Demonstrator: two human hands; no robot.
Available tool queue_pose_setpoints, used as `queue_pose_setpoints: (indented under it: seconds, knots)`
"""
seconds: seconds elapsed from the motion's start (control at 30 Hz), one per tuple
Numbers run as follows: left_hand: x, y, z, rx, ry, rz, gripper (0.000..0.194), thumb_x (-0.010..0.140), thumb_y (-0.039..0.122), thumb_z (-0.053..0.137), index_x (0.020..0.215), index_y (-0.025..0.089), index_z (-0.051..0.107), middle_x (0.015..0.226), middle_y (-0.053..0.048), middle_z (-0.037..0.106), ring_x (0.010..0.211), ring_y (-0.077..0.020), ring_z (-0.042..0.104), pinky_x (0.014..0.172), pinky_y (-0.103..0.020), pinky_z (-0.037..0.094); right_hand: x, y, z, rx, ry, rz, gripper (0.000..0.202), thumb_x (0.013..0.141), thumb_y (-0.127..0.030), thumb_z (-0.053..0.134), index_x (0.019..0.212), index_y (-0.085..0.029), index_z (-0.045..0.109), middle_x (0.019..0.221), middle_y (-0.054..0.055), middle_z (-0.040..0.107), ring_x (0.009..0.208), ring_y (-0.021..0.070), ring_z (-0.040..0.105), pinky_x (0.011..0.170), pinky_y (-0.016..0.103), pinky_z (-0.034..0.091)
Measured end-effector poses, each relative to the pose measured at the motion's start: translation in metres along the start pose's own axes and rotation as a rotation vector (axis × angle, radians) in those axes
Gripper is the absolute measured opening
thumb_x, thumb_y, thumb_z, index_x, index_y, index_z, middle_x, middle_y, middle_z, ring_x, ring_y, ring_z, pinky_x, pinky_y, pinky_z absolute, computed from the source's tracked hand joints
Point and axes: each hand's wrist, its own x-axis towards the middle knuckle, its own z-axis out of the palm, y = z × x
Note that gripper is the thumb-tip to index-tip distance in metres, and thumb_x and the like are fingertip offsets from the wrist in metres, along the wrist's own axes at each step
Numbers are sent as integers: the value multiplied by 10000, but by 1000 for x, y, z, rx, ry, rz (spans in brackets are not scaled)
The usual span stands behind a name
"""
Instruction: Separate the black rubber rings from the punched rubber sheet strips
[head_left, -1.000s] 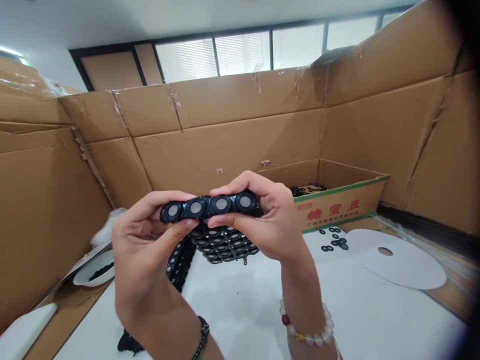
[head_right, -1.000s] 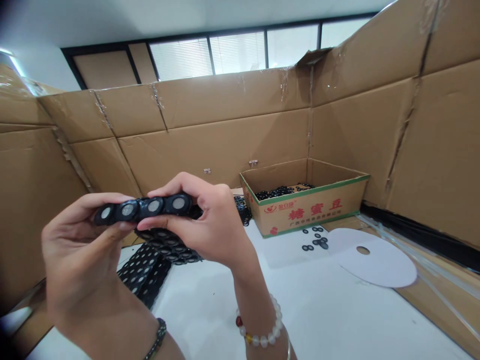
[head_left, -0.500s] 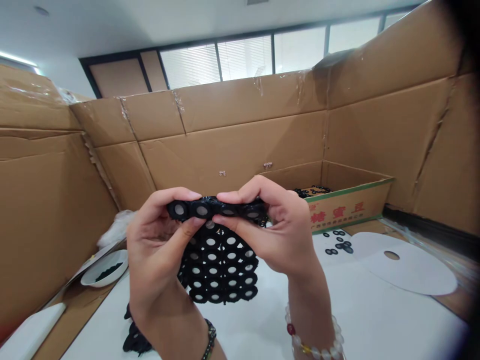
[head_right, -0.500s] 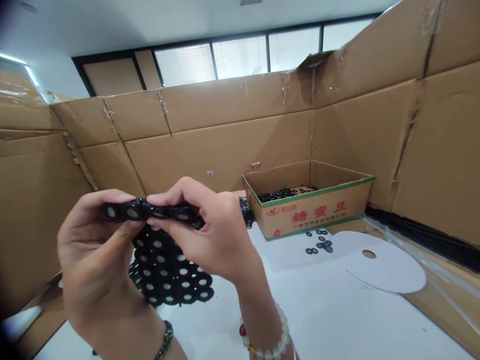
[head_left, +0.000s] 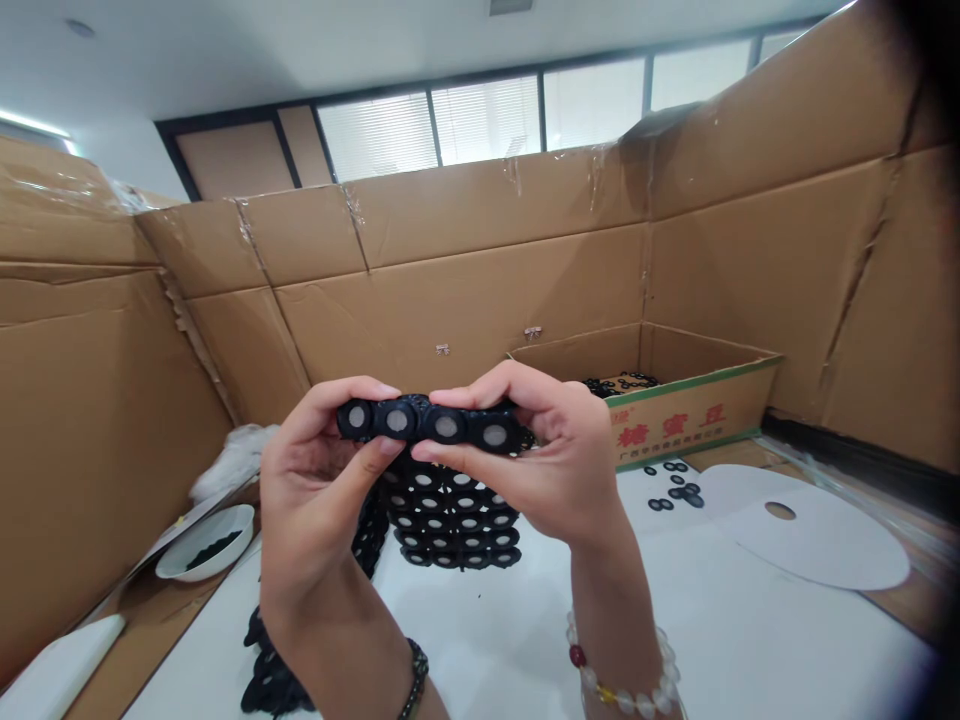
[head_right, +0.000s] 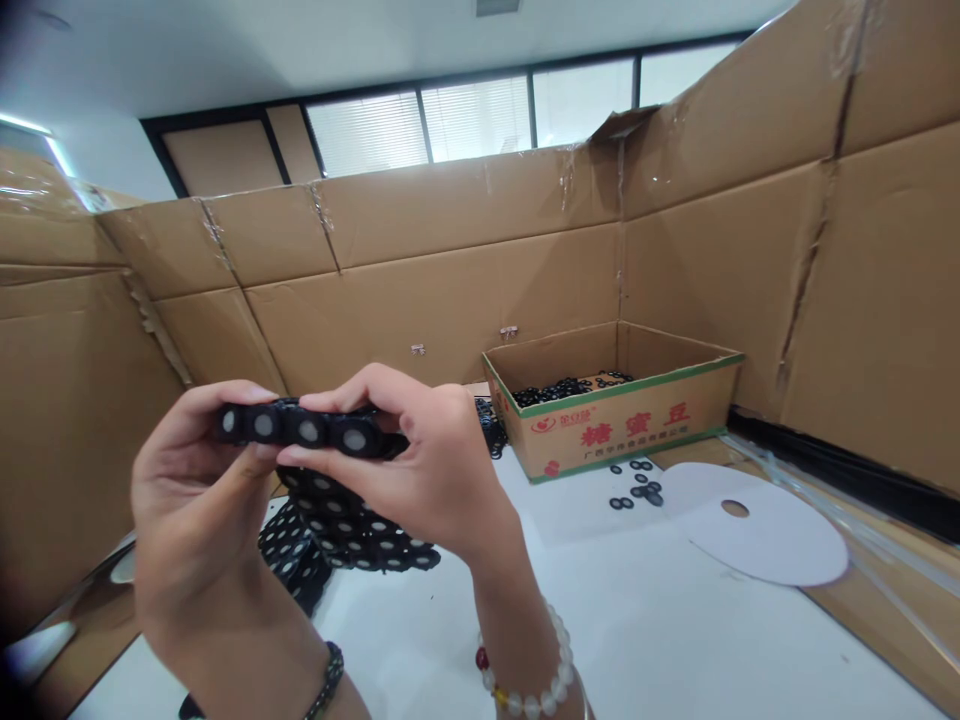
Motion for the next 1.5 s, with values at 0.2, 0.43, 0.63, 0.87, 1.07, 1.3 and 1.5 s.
queue_pose_setpoints:
  seconds: [0.2,0.43,0.63,0.87,1.07,1.3,1.5]
  knots:
    - [-1,-3,-3,-72,-93,1,185,809,261,767,994,267,755,905,-24,699,762,-132,652,650,-180,553,1,-2,-2,-83,6,-4,301,621,-333,901,720,-211,645,688,-24,734,604,123,673,548,203,529]
    - [2,-1,6,-93,-87,-44,167,806,368,767,919,246,754,817,-15,669,714,-127,618,635,-193,519,0,-6,1,-226,57,5,310,693,-457,838,680,-215,644,626,-38,682,545,94,596,503,200,455]
    - [-1,2,6,-92,-63,-55,159,833,314,745,983,264,739,873,-9,663,759,-117,618,660,-163,507,0,-6,4,-203,20,6,245,714,-350,842,784,-228,641,702,-41,698,596,98,620,536,193,478]
    - [-1,4,12,-82,-36,-98,165,860,261,718,1016,313,720,936,13,656,844,-110,623,749,-165,515,-3,-5,9,-251,64,33,212,802,-368,765,921,-266,622,856,-13,716,760,157,695,672,251,548]
    - [0,3,15,-78,-38,-83,190,846,302,732,1036,292,720,945,0,666,850,-133,643,755,-194,534,-2,-5,7,-259,68,38,204,804,-327,760,924,-268,606,867,-17,692,791,164,686,685,265,546]
    - [-3,6,21,-128,13,-148,237,803,408,759,1014,312,710,883,7,633,724,-137,623,623,-211,530,-2,-4,9,-267,51,32,191,830,-327,726,939,-272,580,881,-12,683,793,169,682,686,281,552]
    - [-3,9,22,-104,58,-94,238,819,266,759,1047,298,697,890,20,647,756,-112,611,652,-170,515,-2,-1,7,-142,5,74,262,818,-341,755,1016,-280,594,953,-22,693,858,151,687,727,242,562]
